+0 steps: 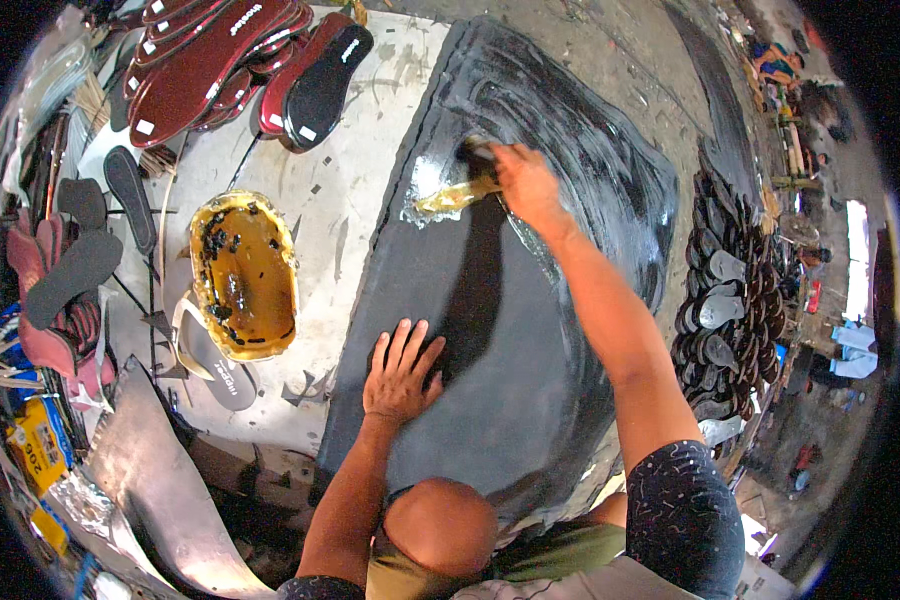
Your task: The person applies a dark liquid adhesive to a large black mat using a small brush, spreading it evenly across the surface. They then flip the mat over and repeat the process on the other side.
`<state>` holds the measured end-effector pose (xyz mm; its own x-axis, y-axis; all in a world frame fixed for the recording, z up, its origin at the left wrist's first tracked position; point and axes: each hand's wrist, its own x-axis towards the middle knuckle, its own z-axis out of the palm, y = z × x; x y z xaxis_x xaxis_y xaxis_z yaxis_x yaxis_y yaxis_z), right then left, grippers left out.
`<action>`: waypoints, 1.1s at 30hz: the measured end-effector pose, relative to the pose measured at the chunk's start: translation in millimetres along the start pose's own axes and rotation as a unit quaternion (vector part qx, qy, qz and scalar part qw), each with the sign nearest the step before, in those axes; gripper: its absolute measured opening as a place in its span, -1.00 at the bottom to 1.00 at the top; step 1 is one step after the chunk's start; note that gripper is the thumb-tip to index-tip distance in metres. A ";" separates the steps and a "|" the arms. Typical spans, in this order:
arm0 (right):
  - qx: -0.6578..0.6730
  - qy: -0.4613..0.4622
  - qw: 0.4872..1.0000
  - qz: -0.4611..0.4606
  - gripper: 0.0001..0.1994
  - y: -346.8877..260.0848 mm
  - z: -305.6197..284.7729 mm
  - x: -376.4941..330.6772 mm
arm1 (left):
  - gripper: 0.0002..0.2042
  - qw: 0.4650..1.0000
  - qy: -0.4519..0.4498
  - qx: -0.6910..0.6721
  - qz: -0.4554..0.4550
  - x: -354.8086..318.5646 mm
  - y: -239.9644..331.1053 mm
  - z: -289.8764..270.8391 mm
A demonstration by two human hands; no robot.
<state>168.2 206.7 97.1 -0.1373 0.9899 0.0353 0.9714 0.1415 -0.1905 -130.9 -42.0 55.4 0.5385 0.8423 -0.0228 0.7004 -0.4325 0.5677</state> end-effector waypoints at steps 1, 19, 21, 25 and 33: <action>0.041 -0.008 0.999 -0.012 -0.62 -18.1 8.9 -7.8 | -0.37 1.000 -0.008 0.004 0.001 -1.0 1.4 1.5; -0.015 -0.175 0.984 -0.017 -0.50 85.7 -40.7 -293.8 | -0.36 0.991 -0.017 0.129 0.024 1.9 6.6 3.4; 0.045 -0.155 0.986 0.048 -0.50 83.1 -47.4 -349.1 | -0.36 0.989 -0.021 0.147 0.028 -6.6 10.0 9.6; 0.026 -0.117 0.990 0.077 -0.52 62.9 -46.7 -444.8 | -0.37 0.982 -0.004 0.188 0.031 -4.1 13.4 18.5; 0.056 -0.145 0.984 0.088 -0.49 -43.3 -24.4 -660.5 | -0.45 0.960 0.088 0.239 0.118 -11.6 -21.6 36.4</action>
<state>221.6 -453.5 105.9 -0.0345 0.9576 -0.2859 0.9600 -0.0478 -0.2758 -135.2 -54.1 13.5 0.6501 0.7263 0.2233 0.7265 -0.6802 0.0977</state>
